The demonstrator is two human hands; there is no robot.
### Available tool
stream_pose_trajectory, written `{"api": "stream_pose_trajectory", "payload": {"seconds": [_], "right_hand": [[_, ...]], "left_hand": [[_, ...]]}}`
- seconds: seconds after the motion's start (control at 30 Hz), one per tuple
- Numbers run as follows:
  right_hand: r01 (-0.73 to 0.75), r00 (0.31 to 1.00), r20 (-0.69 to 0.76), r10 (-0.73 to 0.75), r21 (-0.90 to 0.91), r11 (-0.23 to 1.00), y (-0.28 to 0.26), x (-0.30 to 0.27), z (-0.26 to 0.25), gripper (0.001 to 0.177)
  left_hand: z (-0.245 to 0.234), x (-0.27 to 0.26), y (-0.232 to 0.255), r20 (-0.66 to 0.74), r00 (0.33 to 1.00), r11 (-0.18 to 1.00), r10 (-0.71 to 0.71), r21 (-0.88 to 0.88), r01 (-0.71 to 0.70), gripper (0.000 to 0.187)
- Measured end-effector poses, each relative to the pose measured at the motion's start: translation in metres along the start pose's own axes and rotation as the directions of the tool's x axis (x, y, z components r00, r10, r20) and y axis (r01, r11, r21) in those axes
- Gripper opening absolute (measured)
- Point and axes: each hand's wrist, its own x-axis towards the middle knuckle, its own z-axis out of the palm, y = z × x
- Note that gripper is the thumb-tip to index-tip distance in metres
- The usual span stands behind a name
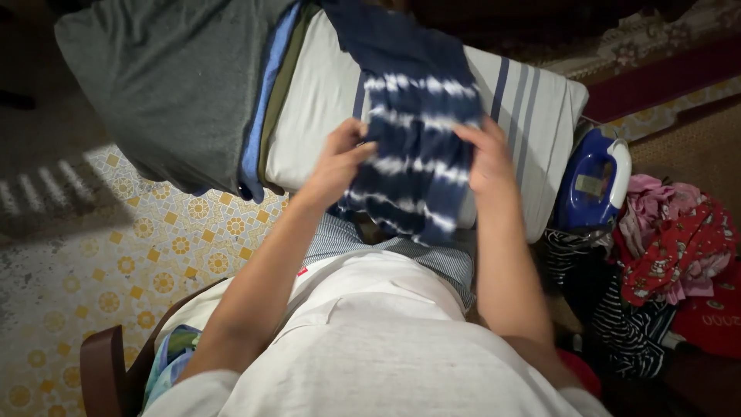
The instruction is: The person irons a gray t-shirt on an ironing board, smoothing it with one hand while moving the iron with the other. After finishing the t-shirt, the person picks up a blue and white patterned cloth and irons it in the same manner.
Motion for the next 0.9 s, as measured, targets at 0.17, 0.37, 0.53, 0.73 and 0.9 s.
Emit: {"api": "stream_pose_trajectory", "payload": {"seconds": [0.17,0.37,0.53,0.73,0.9], "right_hand": [[-0.152,0.986,-0.005,0.168,0.397,0.905,0.018,-0.026,-0.024,0.047],[-0.270,0.953,-0.054,0.300,0.308,0.912,0.024,0.004,0.006,0.063],[-0.028,0.983,0.175,-0.063,0.474,0.880,-0.010,-0.045,0.006,0.059],[0.028,0.989,0.110,-0.098,0.510,0.860,-0.029,-0.088,0.013,0.051],[0.143,0.981,0.049,-0.187,0.473,0.869,-0.070,-0.099,-0.003,0.045]], "left_hand": [[-0.014,-0.046,0.054,0.284,0.927,0.888,-0.244,-0.319,0.331,0.034],[0.016,-0.028,0.059,0.133,0.954,0.878,-0.270,-0.372,0.301,0.055],[-0.011,-0.057,0.075,0.454,0.885,0.877,-0.103,-0.380,0.296,0.076],[0.025,-0.040,0.071,0.259,0.868,0.866,-0.423,-0.167,0.472,0.075],[0.016,-0.013,0.112,-0.039,0.948,0.947,-0.315,-0.082,0.311,0.065]]}}
